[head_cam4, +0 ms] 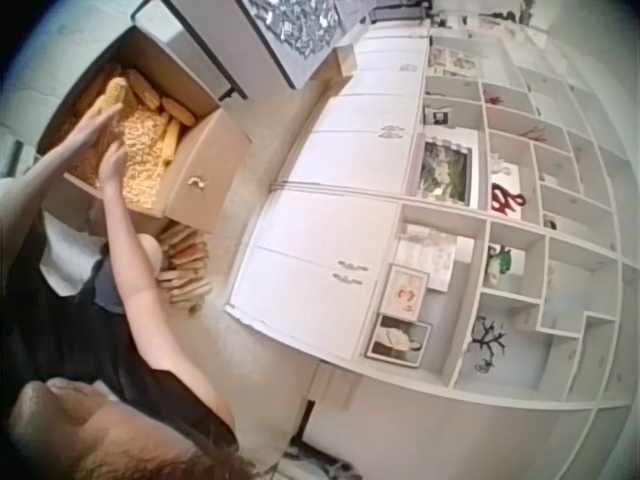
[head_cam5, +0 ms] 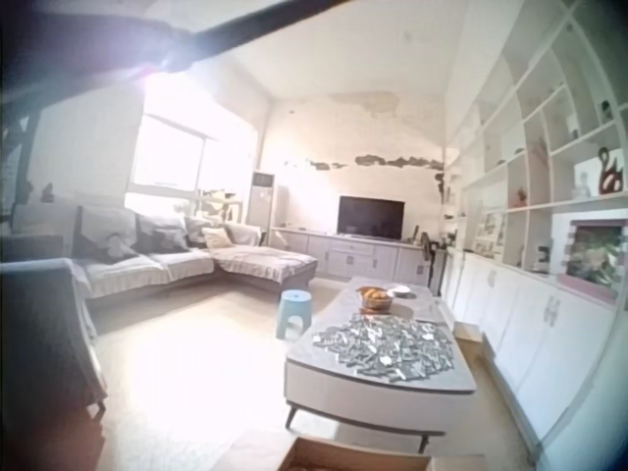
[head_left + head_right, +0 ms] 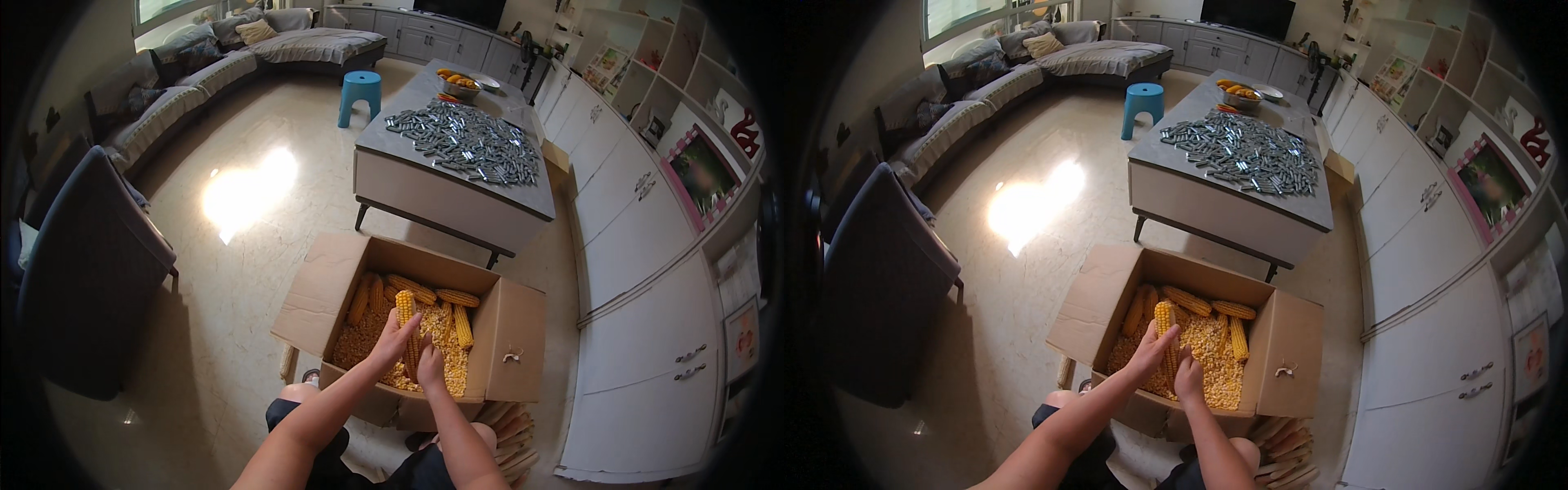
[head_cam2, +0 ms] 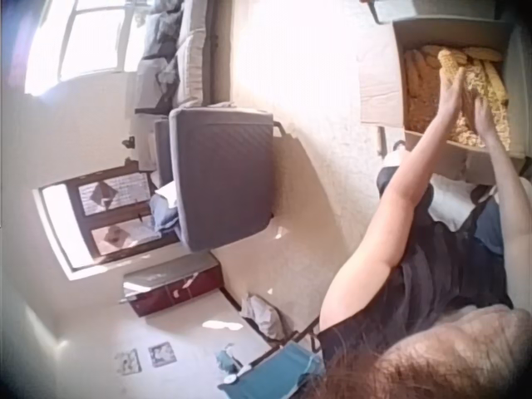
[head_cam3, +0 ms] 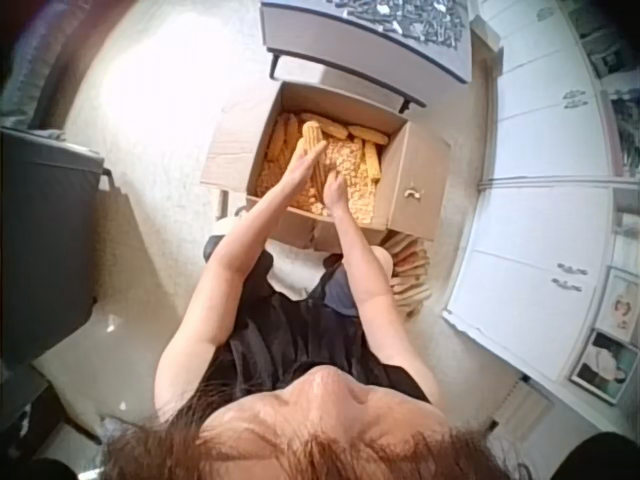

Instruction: The person sits on the floor and shucks corn cobs by hand, removing kernels into a cardboard box. The person handles multiple cobs one at a time, stripping the kernels off the cob and dropping them into the box.

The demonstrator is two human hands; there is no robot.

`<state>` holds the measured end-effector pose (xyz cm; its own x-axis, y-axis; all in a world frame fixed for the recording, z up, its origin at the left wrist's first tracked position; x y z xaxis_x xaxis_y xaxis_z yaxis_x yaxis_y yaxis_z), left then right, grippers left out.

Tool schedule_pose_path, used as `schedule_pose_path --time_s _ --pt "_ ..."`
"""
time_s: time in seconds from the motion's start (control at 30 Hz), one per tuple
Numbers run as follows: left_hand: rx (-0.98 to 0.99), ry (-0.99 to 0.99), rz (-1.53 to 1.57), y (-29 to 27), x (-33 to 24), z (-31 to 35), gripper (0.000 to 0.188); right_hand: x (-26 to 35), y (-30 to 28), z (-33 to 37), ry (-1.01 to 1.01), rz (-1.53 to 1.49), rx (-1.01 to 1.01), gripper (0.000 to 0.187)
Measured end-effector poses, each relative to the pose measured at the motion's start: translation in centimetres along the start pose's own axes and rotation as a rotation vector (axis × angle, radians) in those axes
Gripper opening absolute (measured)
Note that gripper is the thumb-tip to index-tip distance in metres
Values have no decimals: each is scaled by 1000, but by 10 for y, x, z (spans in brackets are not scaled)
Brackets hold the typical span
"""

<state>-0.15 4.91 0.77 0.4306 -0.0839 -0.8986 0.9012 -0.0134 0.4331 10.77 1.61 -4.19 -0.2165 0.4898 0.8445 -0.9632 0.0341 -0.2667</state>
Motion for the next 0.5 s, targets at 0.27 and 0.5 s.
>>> schedule_pose_path --time_s 0.27,0.5 --pt "-11 -11 -8 -1 2 0 27 19 2 8 -148 6 -46 59" --pt "-32 18 -6 -4 10 -1 27 -31 -1 -30 129 22 132 62"
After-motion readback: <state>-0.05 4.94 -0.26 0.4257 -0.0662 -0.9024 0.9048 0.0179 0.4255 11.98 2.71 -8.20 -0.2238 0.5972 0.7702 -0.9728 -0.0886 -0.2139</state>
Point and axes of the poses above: each hand's wrist, its own z-axis away from the middle knuckle, its own y-axis out of the palm, x = y × z, the point moved 5 cm from there along -z, towards the middle knuckle, and after that the axes turned 7 degrees about y, right-handed, at the moved point
